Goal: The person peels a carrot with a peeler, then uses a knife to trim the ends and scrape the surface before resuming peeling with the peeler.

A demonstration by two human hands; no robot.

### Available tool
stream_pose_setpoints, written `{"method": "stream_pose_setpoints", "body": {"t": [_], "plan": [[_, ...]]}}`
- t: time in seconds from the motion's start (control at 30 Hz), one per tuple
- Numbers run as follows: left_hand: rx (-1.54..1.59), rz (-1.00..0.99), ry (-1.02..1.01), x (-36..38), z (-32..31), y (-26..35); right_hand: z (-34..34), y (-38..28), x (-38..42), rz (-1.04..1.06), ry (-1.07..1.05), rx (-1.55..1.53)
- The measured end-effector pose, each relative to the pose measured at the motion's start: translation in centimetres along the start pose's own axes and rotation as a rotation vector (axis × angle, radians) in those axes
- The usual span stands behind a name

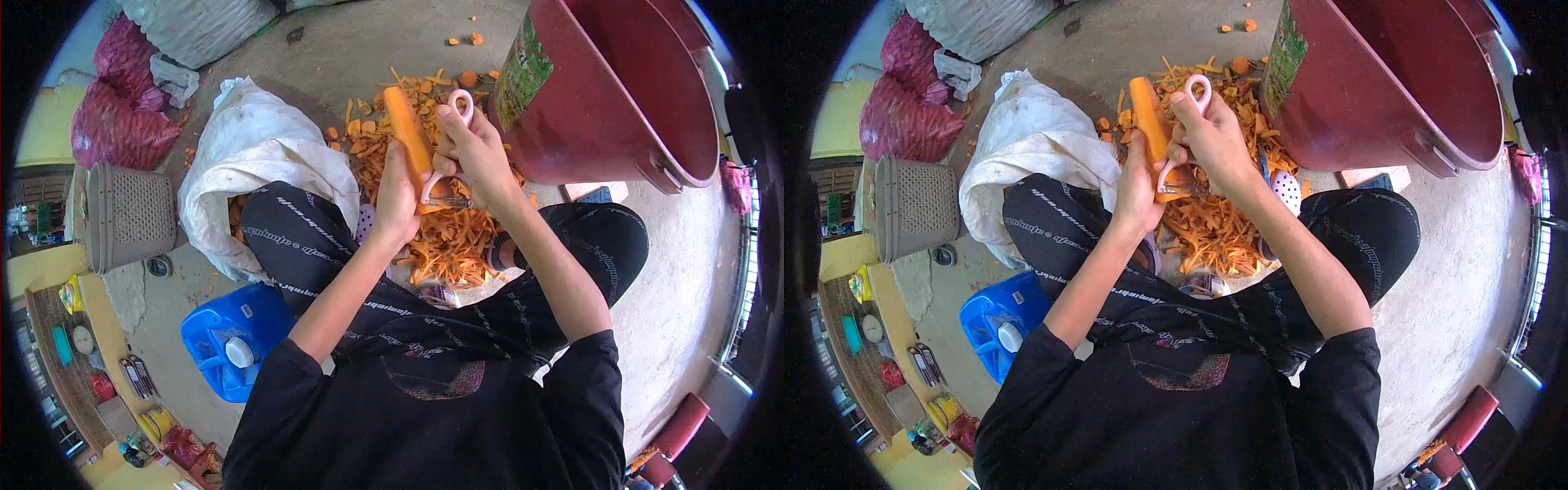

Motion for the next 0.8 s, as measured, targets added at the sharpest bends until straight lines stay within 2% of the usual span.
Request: {"method": "stream_pose_setpoints", "body": {"t": [0.03, 0.13, 0.23, 0.33, 0.5, 0.6, 0.63, 0.73, 0.77, 0.8], "plan": [[-0.015, -0.004, -0.006, -0.1, 0.3, -0.1, 0.0, 0.0, 0.0, -0.003, -0.003, 0.003], [0.033, -0.014, -0.248, -0.9, 2.4, -0.7, 0.5, 0.7, -0.2, -0.031, 0.002, -0.021], [-0.067, 0.068, -0.008, 0.3, 0.2, -0.1, 1.1, 0.8, -1.0, 0.040, 0.035, 0.029], [-0.171, -0.023, 0.115, 0.7, -0.9, -2.3, 1.7, 0.1, -2.6, 0.117, 0.076, 0.042], [-0.271, 0.001, 0.067, 1.2, -0.9, -2.3, 3.5, -0.1, -4.6, 0.173, 0.113, 0.037], [-0.313, 0.060, 0.020, 1.0, 0.3, -3.9, 4.8, -0.4, -7.0, 0.256, 0.176, -0.015], [-0.253, 0.143, -0.001, 1.1, 0.3, -4.4, 5.6, -0.6, -7.7, 0.293, 0.189, -0.001], [-0.443, 0.163, -0.062, 2.4, -1.8, -3.1, 8.5, 0.1, -9.9, 0.403, 0.230, 0.055], [-0.352, 0.246, -0.158, 2.4, -1.5, -3.1, 8.7, -0.1, -10.2, 0.419, 0.239, 0.074], [-0.370, 0.225, -0.134, 2.2, -1.5, -2.8, 8.9, -0.2, -10.5, 0.435, 0.242, 0.096]]}}
Point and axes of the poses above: each hand's wrist, its own x-axis away from the middle knuckle, its own z-axis out of the back of the hand, y = z × x, the point moved 2 cm from there along -x, towards the middle knuckle, and after that the axes turned 13 degrees about z, right-handed, at the moved point
